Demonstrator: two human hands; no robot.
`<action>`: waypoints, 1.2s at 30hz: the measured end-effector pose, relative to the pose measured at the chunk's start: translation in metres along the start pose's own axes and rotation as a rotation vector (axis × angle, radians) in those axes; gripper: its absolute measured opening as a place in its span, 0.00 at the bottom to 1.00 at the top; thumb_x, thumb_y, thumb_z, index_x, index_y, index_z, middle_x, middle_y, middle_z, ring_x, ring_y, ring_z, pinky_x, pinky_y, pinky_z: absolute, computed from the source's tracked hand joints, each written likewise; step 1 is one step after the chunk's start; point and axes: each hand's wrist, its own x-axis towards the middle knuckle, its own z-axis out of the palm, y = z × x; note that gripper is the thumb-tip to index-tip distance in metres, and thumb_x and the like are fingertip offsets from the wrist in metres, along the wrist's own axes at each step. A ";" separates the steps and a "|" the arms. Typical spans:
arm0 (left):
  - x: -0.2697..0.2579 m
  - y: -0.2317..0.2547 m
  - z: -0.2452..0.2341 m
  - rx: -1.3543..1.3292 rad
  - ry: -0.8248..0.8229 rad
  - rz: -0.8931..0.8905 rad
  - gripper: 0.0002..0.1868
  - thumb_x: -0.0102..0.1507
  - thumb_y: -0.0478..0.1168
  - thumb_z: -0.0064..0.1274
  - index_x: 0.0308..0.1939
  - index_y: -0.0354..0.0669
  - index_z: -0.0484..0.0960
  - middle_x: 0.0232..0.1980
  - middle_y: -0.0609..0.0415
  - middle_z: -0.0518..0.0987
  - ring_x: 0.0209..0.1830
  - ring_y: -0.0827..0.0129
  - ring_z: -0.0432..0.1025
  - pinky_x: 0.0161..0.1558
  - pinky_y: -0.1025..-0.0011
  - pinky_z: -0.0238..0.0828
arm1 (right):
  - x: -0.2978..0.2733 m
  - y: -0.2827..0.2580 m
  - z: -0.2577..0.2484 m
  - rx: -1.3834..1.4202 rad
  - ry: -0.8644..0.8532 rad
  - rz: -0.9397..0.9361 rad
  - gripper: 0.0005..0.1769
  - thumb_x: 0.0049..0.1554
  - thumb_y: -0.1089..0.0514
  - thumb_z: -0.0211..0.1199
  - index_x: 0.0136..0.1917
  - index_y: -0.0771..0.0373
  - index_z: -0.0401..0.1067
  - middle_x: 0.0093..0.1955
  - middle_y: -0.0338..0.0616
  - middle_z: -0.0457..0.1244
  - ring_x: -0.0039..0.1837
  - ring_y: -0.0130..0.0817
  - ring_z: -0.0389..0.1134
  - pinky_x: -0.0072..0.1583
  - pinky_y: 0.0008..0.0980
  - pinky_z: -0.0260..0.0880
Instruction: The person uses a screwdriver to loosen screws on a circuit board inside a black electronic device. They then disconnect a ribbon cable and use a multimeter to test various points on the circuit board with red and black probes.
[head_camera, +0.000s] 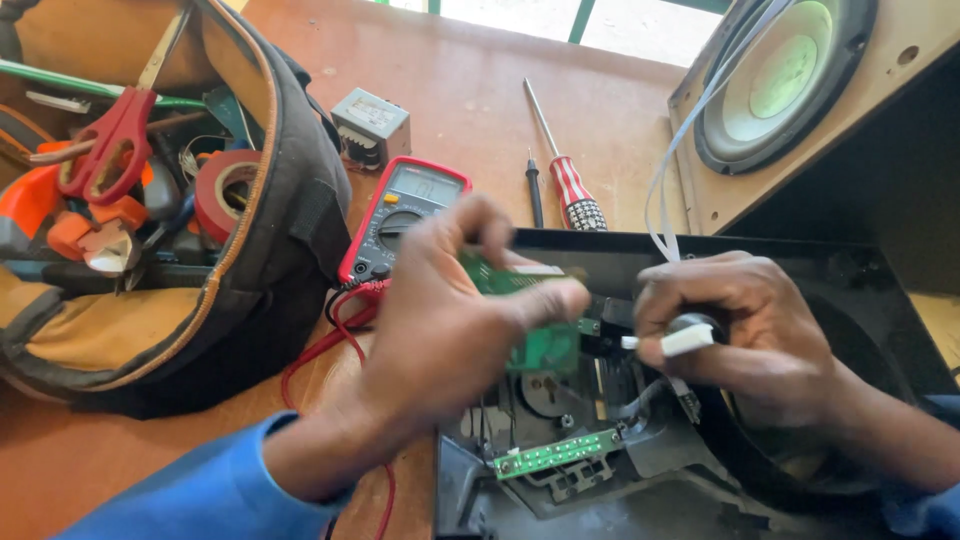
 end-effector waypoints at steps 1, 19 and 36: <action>0.004 -0.002 -0.007 0.017 0.084 -0.012 0.30 0.48 0.42 0.75 0.25 0.54 0.60 0.27 0.66 0.65 0.30 0.78 0.61 0.36 0.75 0.64 | -0.005 0.004 -0.002 -0.063 0.029 -0.010 0.16 0.49 0.43 0.60 0.27 0.54 0.71 0.26 0.31 0.65 0.29 0.25 0.64 0.59 0.33 0.68; -0.004 0.007 0.010 0.491 -0.426 0.171 0.21 0.42 0.64 0.60 0.33 0.63 0.87 0.34 0.72 0.89 0.37 0.74 0.85 0.37 0.68 0.73 | -0.005 -0.041 -0.022 -0.360 0.145 0.969 0.18 0.55 0.44 0.69 0.44 0.56 0.91 0.31 0.43 0.73 0.35 0.34 0.64 0.42 0.31 0.58; 0.005 0.002 0.064 0.850 -0.513 0.337 0.13 0.53 0.53 0.58 0.32 0.50 0.83 0.34 0.46 0.83 0.37 0.38 0.75 0.33 0.46 0.69 | -0.072 -0.024 0.008 -0.813 0.220 0.386 0.30 0.38 0.31 0.78 0.47 0.45 0.73 0.35 0.21 0.72 0.37 0.19 0.73 0.43 0.27 0.71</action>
